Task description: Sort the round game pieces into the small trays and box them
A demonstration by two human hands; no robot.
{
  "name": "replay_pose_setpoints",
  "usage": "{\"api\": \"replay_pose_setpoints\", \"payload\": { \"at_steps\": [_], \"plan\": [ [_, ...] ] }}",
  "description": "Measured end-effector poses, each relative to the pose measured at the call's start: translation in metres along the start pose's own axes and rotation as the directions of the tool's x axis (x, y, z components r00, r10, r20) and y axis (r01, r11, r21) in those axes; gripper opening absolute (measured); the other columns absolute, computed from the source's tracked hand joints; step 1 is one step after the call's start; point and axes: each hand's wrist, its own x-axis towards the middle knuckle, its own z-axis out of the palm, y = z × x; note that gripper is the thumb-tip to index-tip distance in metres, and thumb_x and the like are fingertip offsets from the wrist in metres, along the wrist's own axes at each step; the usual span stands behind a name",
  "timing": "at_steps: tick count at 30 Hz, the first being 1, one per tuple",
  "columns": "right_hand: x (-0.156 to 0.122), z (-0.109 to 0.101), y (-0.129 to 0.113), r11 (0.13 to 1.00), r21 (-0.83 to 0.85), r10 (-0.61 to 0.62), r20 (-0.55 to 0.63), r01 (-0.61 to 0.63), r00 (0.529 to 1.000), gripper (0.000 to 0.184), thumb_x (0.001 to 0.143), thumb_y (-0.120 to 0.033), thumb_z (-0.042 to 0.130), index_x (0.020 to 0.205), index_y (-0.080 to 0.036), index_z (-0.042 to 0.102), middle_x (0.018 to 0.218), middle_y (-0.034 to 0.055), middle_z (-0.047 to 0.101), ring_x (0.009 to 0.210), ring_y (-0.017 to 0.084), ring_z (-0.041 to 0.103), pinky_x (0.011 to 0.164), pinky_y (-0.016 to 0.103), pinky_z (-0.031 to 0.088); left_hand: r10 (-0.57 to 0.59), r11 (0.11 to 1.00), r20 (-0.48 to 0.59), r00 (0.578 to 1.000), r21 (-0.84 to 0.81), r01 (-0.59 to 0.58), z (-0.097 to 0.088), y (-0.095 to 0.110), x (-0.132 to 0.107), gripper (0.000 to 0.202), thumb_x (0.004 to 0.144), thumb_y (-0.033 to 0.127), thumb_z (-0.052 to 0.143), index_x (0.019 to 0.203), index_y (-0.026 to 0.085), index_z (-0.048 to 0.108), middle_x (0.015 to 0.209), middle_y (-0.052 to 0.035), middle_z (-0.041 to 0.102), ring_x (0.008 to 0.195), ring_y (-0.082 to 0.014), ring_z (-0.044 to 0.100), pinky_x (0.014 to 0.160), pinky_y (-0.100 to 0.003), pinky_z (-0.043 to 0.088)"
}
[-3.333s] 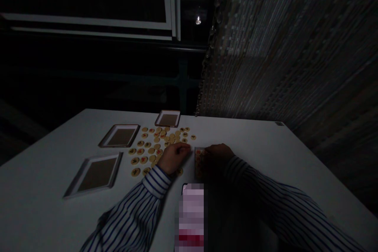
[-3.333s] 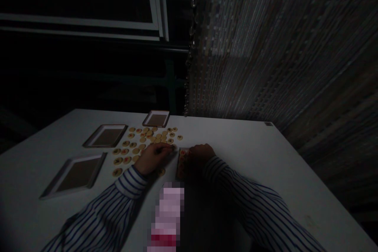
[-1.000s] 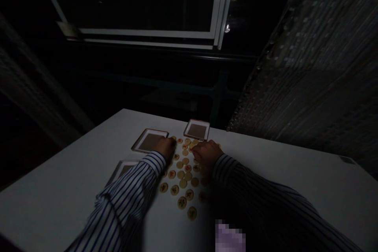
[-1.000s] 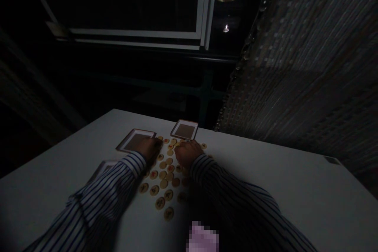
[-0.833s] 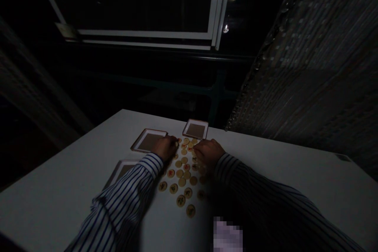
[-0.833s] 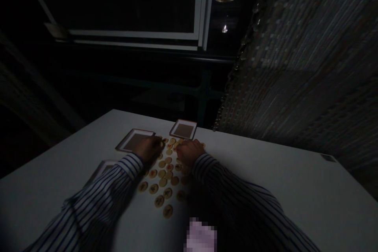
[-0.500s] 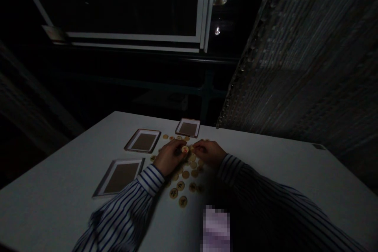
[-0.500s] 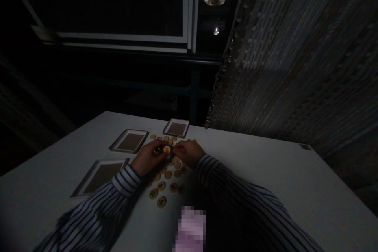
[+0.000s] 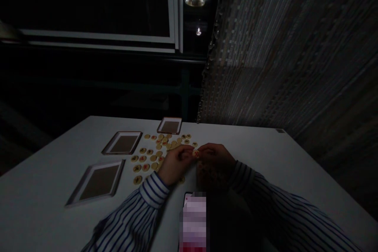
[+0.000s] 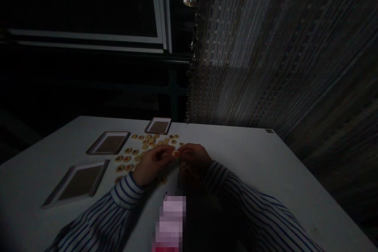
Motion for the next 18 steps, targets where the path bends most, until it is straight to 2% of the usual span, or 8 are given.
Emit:
{"api": "replay_pose_setpoints", "payload": {
  "at_steps": [2, 4, 8, 10, 13, 15, 18],
  "plan": [
    [-0.007, -0.006, 0.003, 1.0, -0.009, -0.004, -0.014, 0.003, 1.0, 0.03, 0.065, -0.04, 0.06, 0.082, -0.015, 0.059, 0.076, 0.0047, 0.067, 0.07, 0.016, 0.063, 0.062, 0.027, 0.05, -0.107, 0.974, 0.042, 0.993, -0.195, 0.113, 0.008, -0.003, 0.001, 0.027, 0.064, 0.027, 0.064, 0.086, 0.014, 0.058, 0.08, -0.0045, 0.067, 0.075, -0.0148, 0.061, 0.072, -0.028, 0.049],
    [-0.013, -0.011, 0.005, 1.0, -0.021, -0.023, -0.014, 0.022, 1.0, 0.031, 0.068, -0.04, 0.058, 0.087, -0.016, 0.058, 0.078, 0.0042, 0.067, 0.071, 0.015, 0.063, 0.063, 0.027, 0.05, -0.143, 0.935, 0.088, 0.986, -0.314, 0.163, 0.015, -0.006, 0.003, 0.027, 0.062, 0.027, 0.066, 0.085, 0.013, 0.059, 0.081, -0.0051, 0.068, 0.077, -0.0154, 0.062, 0.075, -0.029, 0.048],
    [-0.027, -0.02, 0.005, 0.973, -0.211, -0.104, -0.023, 0.097, 0.994, 0.028, 0.074, -0.034, 0.054, 0.096, -0.018, 0.057, 0.084, 0.0029, 0.067, 0.077, 0.014, 0.062, 0.07, 0.026, 0.048, -0.177, 0.894, 0.135, 0.975, -0.391, 0.216, 0.024, -0.005, 0.005, 0.029, 0.06, 0.025, 0.068, 0.085, 0.013, 0.062, 0.082, -0.0053, 0.069, 0.078, -0.0157, 0.062, 0.079, -0.031, 0.047],
    [-0.032, -0.024, 0.002, 0.912, -0.379, -0.172, -0.006, 0.157, 0.985, 0.027, 0.076, -0.031, 0.052, 0.098, -0.018, 0.058, 0.089, 0.0035, 0.066, 0.081, 0.014, 0.061, 0.074, 0.026, 0.046, -0.204, 0.886, 0.137, 0.969, -0.396, 0.242, 0.027, -0.003, 0.005, 0.029, 0.059, 0.024, 0.069, 0.084, 0.012, 0.063, 0.082, -0.0055, 0.069, 0.078, -0.0158, 0.062, 0.08, -0.031, 0.047],
    [-0.037, -0.027, -0.001, 0.758, -0.603, -0.263, 0.065, 0.248, 0.963, 0.026, 0.078, -0.032, 0.05, 0.098, -0.018, 0.059, 0.096, 0.0058, 0.064, 0.088, 0.015, 0.057, 0.079, 0.028, 0.042, -0.215, 0.884, 0.142, 0.966, -0.393, 0.255, 0.032, -0.001, 0.005, 0.03, 0.058, 0.024, 0.069, 0.084, 0.011, 0.064, 0.083, -0.0058, 0.069, 0.078, -0.0161, 0.062, 0.081, -0.031, 0.046],
    [-0.037, -0.028, -0.001, 0.678, -0.676, -0.295, 0.109, 0.288, 0.949, 0.027, 0.079, -0.032, 0.049, 0.1, -0.017, 0.058, 0.098, 0.0071, 0.063, 0.091, 0.016, 0.056, 0.081, 0.028, 0.041, -0.212, 0.881, 0.152, 0.965, -0.397, 0.256, 0.035, -0.002, 0.006, 0.03, 0.058, 0.024, 0.069, 0.085, 0.011, 0.064, 0.083, -0.0061, 0.069, 0.078, -0.0161, 0.062, 0.08, -0.031, 0.047],
    [-0.036, -0.028, 0.0, 0.627, -0.72, -0.292, 0.139, 0.299, 0.946, 0.027, 0.081, -0.032, 0.047, 0.101, -0.016, 0.059, 0.097, 0.0076, 0.063, 0.09, 0.016, 0.055, 0.08, 0.028, 0.04, -0.205, 0.876, 0.185, 0.961, -0.403, 0.265, 0.038, -0.006, 0.007, 0.031, 0.059, 0.024, 0.068, 0.087, 0.01, 0.063, 0.083, -0.007, 0.068, 0.077, -0.0162, 0.062, 0.078, -0.03, 0.047]
  ]
}}
